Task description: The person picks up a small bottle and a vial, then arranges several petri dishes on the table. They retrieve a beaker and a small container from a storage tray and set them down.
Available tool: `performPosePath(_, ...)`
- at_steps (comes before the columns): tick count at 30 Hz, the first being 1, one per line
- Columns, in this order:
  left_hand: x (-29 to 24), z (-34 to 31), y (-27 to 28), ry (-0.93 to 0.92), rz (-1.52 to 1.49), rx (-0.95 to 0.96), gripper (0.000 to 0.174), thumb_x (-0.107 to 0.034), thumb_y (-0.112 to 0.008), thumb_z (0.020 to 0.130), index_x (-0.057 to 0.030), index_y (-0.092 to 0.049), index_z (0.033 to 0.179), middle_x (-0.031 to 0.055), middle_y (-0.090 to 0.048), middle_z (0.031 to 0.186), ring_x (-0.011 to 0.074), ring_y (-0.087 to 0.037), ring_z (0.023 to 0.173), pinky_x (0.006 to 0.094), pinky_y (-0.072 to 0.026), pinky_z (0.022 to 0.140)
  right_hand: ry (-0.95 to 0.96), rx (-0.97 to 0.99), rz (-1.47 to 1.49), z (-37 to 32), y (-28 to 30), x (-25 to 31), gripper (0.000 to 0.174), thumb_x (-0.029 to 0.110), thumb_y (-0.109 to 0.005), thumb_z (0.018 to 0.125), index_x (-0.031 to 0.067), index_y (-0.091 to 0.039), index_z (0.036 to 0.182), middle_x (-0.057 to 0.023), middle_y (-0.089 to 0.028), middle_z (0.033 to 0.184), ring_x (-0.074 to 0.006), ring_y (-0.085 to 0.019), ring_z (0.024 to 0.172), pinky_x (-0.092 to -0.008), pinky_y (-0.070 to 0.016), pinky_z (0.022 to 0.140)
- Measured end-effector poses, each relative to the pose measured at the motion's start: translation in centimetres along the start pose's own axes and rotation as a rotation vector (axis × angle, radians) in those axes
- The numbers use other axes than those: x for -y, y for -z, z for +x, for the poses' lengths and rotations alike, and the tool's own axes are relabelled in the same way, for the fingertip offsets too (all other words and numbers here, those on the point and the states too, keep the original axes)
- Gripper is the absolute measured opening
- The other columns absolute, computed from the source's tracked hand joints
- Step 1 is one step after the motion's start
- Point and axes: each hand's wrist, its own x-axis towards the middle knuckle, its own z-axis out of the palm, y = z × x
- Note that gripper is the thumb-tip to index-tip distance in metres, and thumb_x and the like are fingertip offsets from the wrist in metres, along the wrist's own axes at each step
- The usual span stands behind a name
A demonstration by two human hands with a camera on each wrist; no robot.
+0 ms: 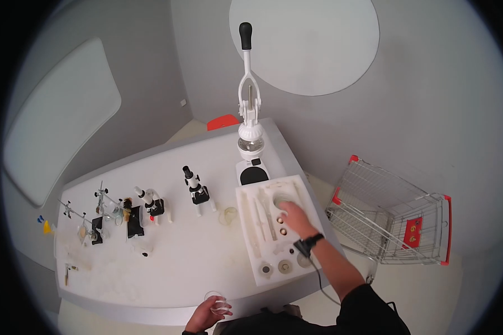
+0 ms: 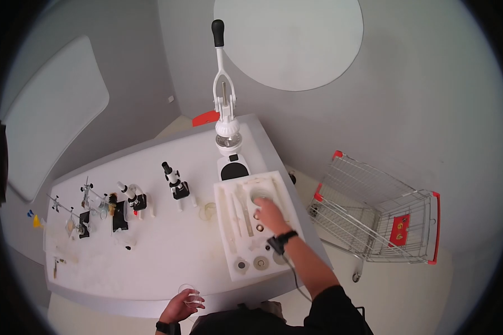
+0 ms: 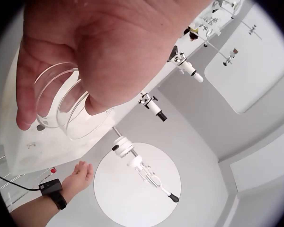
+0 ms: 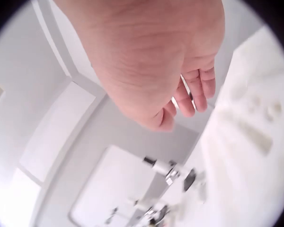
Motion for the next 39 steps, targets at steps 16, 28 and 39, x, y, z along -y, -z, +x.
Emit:
performPosePath(16,2.2,-4.5,2.7,-0.14,-0.182,-0.301,0.034,-0.034,-0.058,0.101,-0.0032,-0.059,0.116,0.0227,-0.068,0.106,0.0405,-0.068,0.092,0.0382,-0.0519,0.065,-0.088,0.361,-0.508,8.0,-7.4,-11.6,0.019,0.014,-0.067,0.084,0.0038,-0.073,0.099,-0.0195,-0.069,0.11,-0.0385,-0.067,0.103,-0.047,-0.0547,0.089)
performPosePath(28,2.3,-4.5,3.1,-0.2,0.029,-0.195,0.041,-0.036,-0.052,0.105,-0.0029,-0.054,0.129,0.0182,-0.066,0.118,0.0333,-0.069,0.106,0.0332,-0.0571,0.082,0.148,0.277,-0.32,8.3,-6.1,-11.9,0.017,0.018,-0.057,0.088,0.0074,-0.069,0.091,-0.0196,-0.07,0.095,-0.0441,-0.065,0.092,-0.0551,-0.051,0.078)
performPosePath(39,1.6,-5.9,6.1,-0.115,-0.121,-0.127,0.036,-0.036,-0.05,0.107,-0.0075,-0.055,0.128,0.0114,-0.067,0.119,0.0285,-0.068,0.108,0.0313,-0.0555,0.086,0.031,0.259,-0.11,10.4,-2.1,-14.6,0.009,0.004,-0.071,0.079,0.002,-0.07,0.087,-0.0184,-0.07,0.086,-0.0358,-0.068,0.084,-0.0438,-0.0547,0.075)
